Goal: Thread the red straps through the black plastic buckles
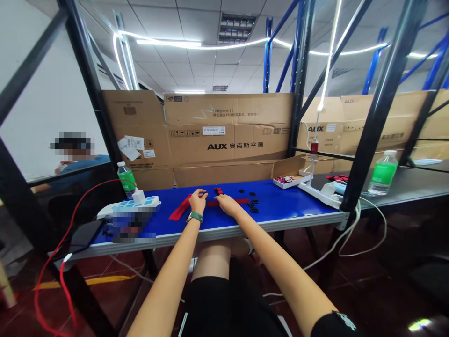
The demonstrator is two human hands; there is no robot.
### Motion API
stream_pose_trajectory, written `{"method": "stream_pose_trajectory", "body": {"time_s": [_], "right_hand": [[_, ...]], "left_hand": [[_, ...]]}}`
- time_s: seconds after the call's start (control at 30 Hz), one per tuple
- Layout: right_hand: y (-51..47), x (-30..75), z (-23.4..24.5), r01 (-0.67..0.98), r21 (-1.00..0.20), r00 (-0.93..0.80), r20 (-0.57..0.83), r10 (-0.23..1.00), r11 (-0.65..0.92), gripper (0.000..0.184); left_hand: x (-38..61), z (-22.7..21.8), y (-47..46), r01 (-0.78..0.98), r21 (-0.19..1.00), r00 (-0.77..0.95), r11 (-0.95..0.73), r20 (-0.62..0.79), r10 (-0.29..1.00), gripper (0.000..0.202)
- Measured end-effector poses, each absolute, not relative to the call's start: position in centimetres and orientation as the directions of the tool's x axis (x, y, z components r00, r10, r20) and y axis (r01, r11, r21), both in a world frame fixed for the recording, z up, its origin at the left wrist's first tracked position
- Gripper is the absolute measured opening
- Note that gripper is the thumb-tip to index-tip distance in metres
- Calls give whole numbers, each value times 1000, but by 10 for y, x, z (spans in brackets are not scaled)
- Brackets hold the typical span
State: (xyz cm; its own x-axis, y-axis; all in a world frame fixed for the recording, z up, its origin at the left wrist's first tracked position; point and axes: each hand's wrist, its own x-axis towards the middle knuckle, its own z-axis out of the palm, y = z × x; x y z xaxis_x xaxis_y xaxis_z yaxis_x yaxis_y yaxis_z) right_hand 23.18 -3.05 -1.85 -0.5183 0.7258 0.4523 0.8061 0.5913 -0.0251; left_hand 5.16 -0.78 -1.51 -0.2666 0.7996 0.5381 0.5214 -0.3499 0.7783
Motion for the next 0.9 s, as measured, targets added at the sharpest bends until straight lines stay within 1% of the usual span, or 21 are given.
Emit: {"method": "stream_pose_trajectory", "body": {"time_s": [0.07, 0.17, 0.23, 0.37, 0.43, 0.53, 0.63, 0.77, 0.9], "right_hand": [[-33, 232, -17, 828, -43, -485, 446, 752, 559, 41], [-39, 232, -14, 843, -76, -445, 457, 770, 533, 31], [-42, 231, -11, 853, -99, -412, 473, 778, 512, 26], [-48, 229, -7, 891, -148, -308, 499, 810, 430, 33], [-50, 229, -7, 888, -149, -304, 520, 798, 436, 34], [-52, 230, -9, 861, -148, -338, 549, 765, 487, 27], [-49, 232, -12, 828, -191, -349, 561, 751, 528, 25], [-38, 234, -15, 801, -308, -279, 565, 776, 513, 24], [-29, 238, -18, 815, -334, -245, 543, 803, 475, 21]], "left_hand": [[52, -15, -6, 478, 802, -265, -359, 521, 811, 15], [52, -16, -4, 420, 827, -241, -375, 500, 832, 19], [53, -17, -2, 394, 830, -211, -396, 501, 839, 21], [56, -19, 1, 330, 819, -163, -469, 539, 827, 21], [57, -19, 2, 263, 837, -139, -479, 524, 840, 20], [59, -20, 2, 178, 864, -107, -470, 492, 864, 16], [59, -21, 2, 175, 861, -87, -477, 496, 864, 12], [59, -21, 3, 228, 839, -75, -493, 520, 851, 14], [59, -22, 3, 239, 821, -46, -518, 543, 839, 17]]}}
